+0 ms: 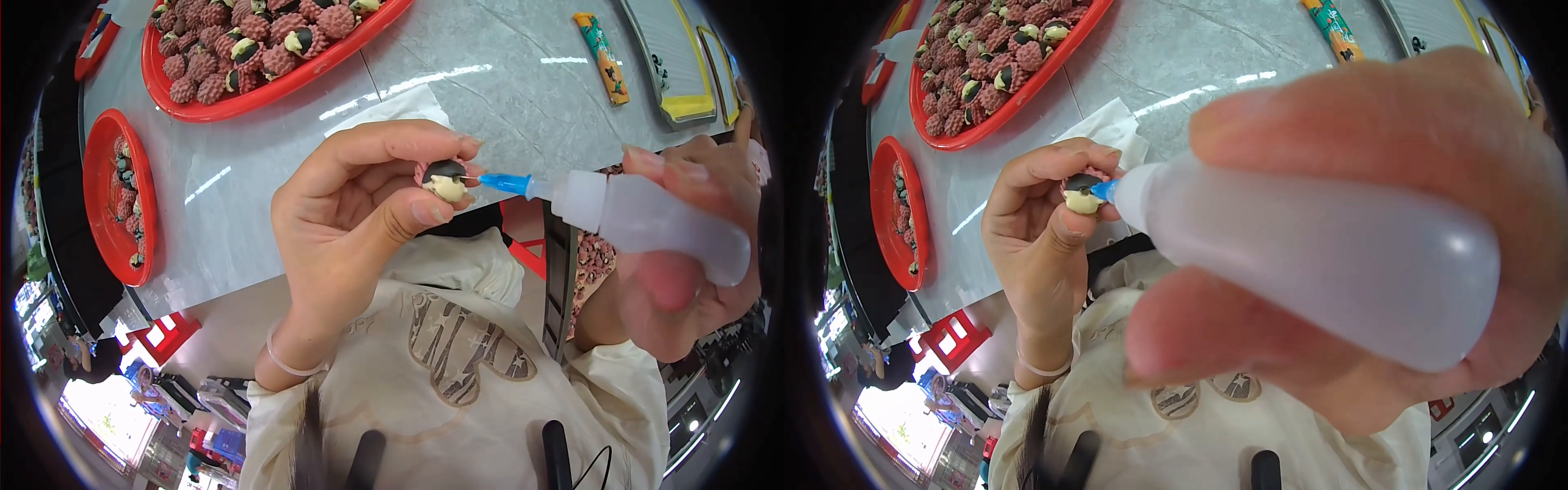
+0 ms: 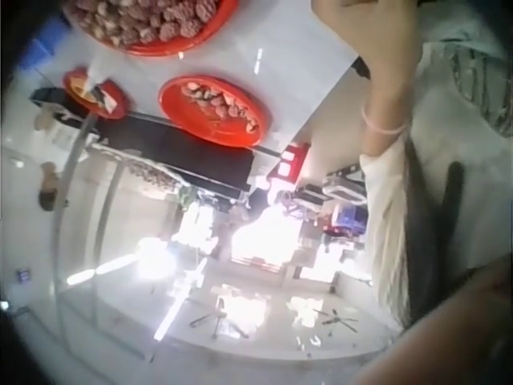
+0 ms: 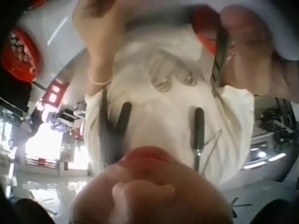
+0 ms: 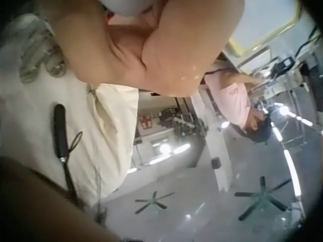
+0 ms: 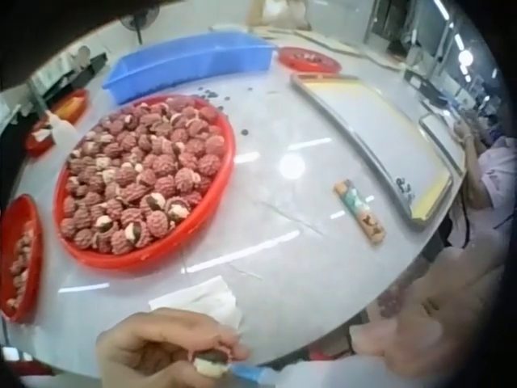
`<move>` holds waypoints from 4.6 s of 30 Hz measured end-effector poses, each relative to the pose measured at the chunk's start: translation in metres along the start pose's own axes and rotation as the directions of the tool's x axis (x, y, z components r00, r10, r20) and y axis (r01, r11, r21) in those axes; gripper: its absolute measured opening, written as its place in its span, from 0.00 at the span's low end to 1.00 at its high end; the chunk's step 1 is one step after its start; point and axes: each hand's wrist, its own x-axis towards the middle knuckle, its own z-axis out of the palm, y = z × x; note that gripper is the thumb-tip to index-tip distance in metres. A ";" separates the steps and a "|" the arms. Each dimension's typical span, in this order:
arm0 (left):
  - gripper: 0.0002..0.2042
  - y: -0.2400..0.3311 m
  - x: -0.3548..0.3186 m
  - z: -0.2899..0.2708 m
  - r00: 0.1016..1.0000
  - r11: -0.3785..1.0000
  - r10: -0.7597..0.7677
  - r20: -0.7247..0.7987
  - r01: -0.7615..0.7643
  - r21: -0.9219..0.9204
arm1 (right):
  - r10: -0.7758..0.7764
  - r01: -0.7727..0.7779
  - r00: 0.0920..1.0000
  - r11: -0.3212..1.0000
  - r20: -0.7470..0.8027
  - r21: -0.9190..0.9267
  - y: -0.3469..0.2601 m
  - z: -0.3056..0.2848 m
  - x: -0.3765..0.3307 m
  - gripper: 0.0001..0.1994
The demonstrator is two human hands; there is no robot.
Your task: The person assembles figurines by picking up heads from a tray, applying glue with a dispenser bottle, attaching body pieces to the heads by hand, and placing the completed figurines into a separate tray.
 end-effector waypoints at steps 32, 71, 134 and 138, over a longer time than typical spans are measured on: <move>0.13 0.002 -0.005 0.008 0.999 1.000 -0.022 -0.044 0.022 -0.012 | 0.441 -0.470 0.879 0.740 -0.180 -0.481 0.112 -0.073 0.031 0.10; 0.14 0.004 -0.014 0.010 0.999 1.000 0.024 0.030 -0.024 0.008 | -0.199 0.170 0.974 0.958 0.106 0.231 0.001 0.039 0.004 0.12; 0.17 0.007 -0.004 -0.010 0.997 0.985 -0.071 0.018 0.073 -0.156 | 0.356 -0.322 0.934 0.828 0.013 0.459 0.020 0.019 0.016 0.29; 0.18 0.001 -0.008 -0.006 0.998 0.984 -0.058 -0.023 0.053 -0.169 | 0.264 -0.263 0.963 0.867 0.058 0.424 0.020 0.018 0.015 0.28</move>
